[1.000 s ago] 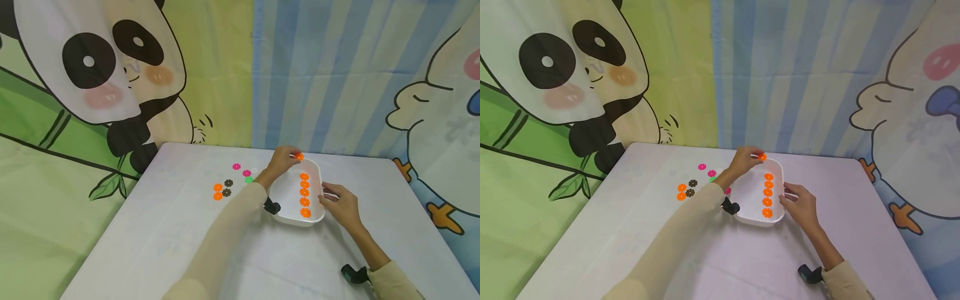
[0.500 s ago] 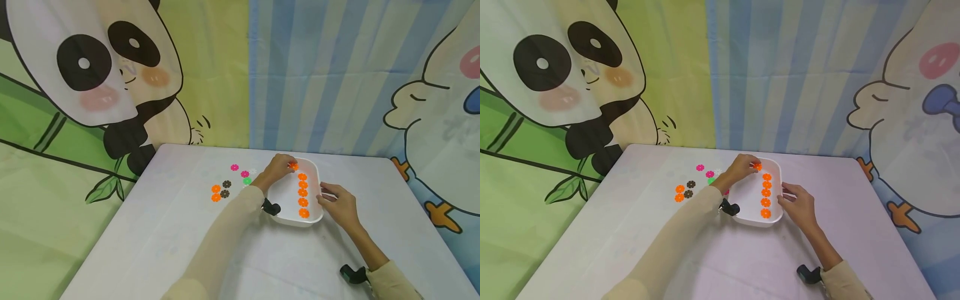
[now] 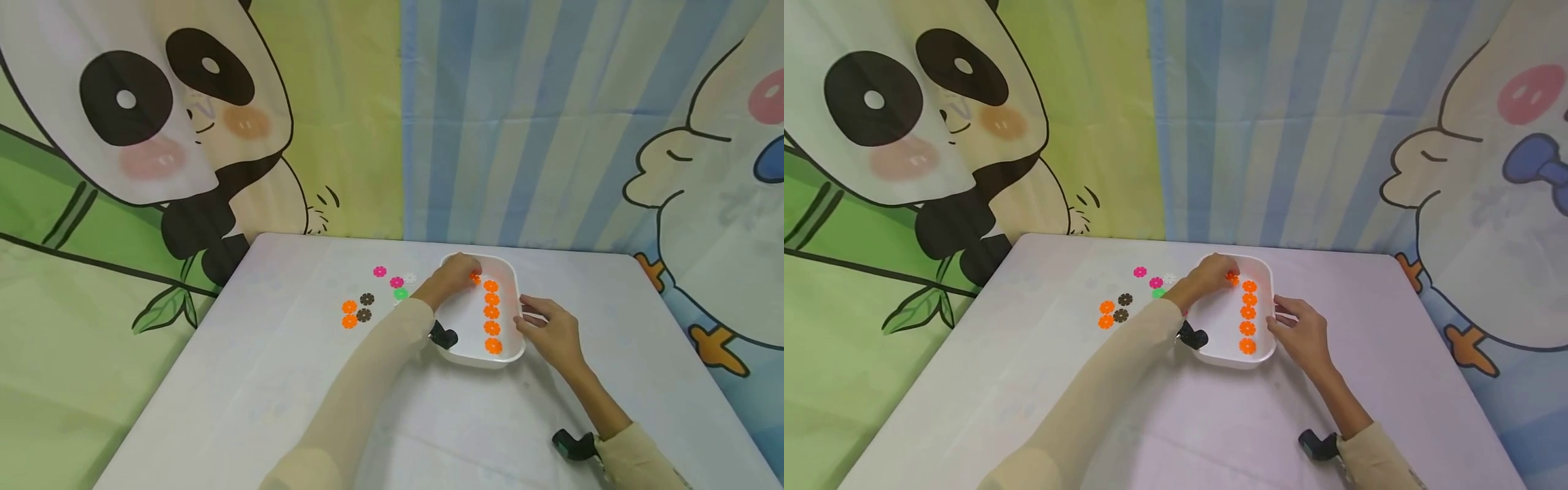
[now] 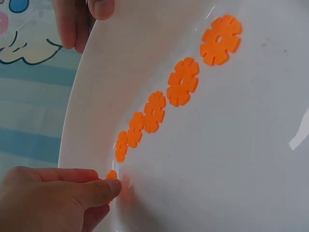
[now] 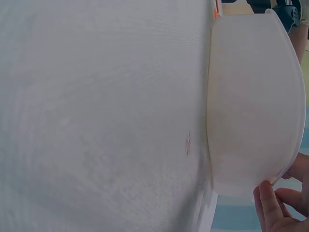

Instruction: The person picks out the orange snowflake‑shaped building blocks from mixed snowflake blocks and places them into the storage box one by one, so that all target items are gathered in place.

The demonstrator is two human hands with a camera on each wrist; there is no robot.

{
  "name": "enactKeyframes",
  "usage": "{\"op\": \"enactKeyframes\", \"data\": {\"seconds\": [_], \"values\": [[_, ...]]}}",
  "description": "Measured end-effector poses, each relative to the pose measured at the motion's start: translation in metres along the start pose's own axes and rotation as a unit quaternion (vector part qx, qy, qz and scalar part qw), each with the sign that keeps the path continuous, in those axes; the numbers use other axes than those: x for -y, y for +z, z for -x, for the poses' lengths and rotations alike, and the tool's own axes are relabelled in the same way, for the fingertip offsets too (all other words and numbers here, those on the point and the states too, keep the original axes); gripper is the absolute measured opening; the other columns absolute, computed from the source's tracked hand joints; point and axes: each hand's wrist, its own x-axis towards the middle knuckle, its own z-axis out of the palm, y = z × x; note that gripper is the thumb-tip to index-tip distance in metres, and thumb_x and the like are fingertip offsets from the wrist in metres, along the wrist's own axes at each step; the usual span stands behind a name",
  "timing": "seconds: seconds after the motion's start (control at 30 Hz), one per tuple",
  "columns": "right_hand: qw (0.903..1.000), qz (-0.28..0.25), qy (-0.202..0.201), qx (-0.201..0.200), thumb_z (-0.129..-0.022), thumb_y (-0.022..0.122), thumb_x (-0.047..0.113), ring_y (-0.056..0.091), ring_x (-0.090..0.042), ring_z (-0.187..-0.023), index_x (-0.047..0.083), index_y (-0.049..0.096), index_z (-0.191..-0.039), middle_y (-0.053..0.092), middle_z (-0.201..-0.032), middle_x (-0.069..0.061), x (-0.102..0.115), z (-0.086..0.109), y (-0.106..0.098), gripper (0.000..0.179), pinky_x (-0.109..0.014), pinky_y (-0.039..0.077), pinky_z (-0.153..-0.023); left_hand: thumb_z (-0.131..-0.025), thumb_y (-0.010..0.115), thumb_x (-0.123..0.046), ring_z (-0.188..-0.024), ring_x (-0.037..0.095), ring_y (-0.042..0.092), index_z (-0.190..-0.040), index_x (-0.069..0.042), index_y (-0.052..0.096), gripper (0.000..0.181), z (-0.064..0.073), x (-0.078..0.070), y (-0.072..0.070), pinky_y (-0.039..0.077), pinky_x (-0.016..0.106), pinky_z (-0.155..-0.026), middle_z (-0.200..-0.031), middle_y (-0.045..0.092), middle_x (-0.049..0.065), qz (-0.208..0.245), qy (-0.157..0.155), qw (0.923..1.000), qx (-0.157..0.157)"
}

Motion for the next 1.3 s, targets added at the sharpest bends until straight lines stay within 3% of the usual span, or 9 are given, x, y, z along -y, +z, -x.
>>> {"op": "enactKeyframes", "data": {"seconds": [0.13, 0.3, 0.6, 0.97, 1.3], "values": [[1.0, -0.002, 0.004, -0.002, -0.084, 0.075, 0.006, 0.064, -0.032, -0.107, -0.002, 0.062, -0.127, 0.062, -0.122, -0.016, -0.001, 0.0, -0.001, 0.046, -0.016, 0.05, -0.078, -0.093, 0.065, -0.011, -0.103, 0.016, 0.053, -0.116, -0.011, 0.069, 0.023, -0.003, -0.004, 0.002, 0.041, 0.024, -0.099, -0.116, 0.063, -0.001, -0.008, 0.006, 0.9997, 0.023], [0.9999, -0.014, -0.008, -0.001, -0.084, 0.076, 0.005, 0.064, -0.032, -0.107, -0.004, 0.062, -0.126, 0.062, -0.122, -0.017, -0.002, 0.0, -0.001, 0.046, -0.013, 0.049, -0.077, -0.091, 0.069, -0.012, -0.097, 0.015, 0.054, -0.112, -0.01, 0.071, 0.021, -0.007, -0.006, 0.007, 0.042, 0.021, -0.094, -0.108, 0.066, 0.0, -0.04, 0.03, 0.9987, 0.014], [0.9999, -0.012, -0.001, 0.003, -0.084, 0.075, 0.005, 0.063, -0.034, -0.108, -0.004, 0.061, -0.126, 0.062, -0.122, -0.018, 0.0, 0.0, 0.001, 0.045, -0.019, 0.05, -0.079, -0.09, 0.071, -0.012, -0.098, 0.015, 0.052, -0.116, -0.01, 0.069, 0.027, -0.004, -0.008, 0.011, 0.042, 0.02, -0.095, -0.109, 0.064, 0.0, 0.009, -0.011, 0.9999, 0.005], [0.9997, -0.017, -0.016, -0.001, -0.083, 0.076, 0.005, 0.065, -0.032, -0.106, -0.004, 0.062, -0.126, 0.063, -0.121, -0.017, 0.002, -0.001, 0.0, 0.045, -0.014, 0.049, -0.077, -0.089, 0.071, -0.011, -0.099, 0.014, 0.05, -0.119, -0.01, 0.066, 0.03, 0.003, -0.012, 0.005, 0.043, 0.019, -0.095, -0.11, 0.061, 0.0, 0.049, -0.048, 0.9976, 0.008], [0.9999, -0.004, -0.01, -0.001, -0.084, 0.076, 0.005, 0.065, -0.032, -0.106, -0.004, 0.062, -0.126, 0.063, -0.121, -0.018, 0.0, 0.0, 0.0, 0.045, -0.016, 0.05, -0.077, -0.091, 0.07, -0.011, -0.114, 0.017, 0.056, -0.123, -0.009, 0.068, 0.033, 0.001, -0.004, -0.018, 0.04, 0.024, -0.102, -0.122, 0.066, 0.001, 0.017, 0.002, 0.9998, 0.007]]}}
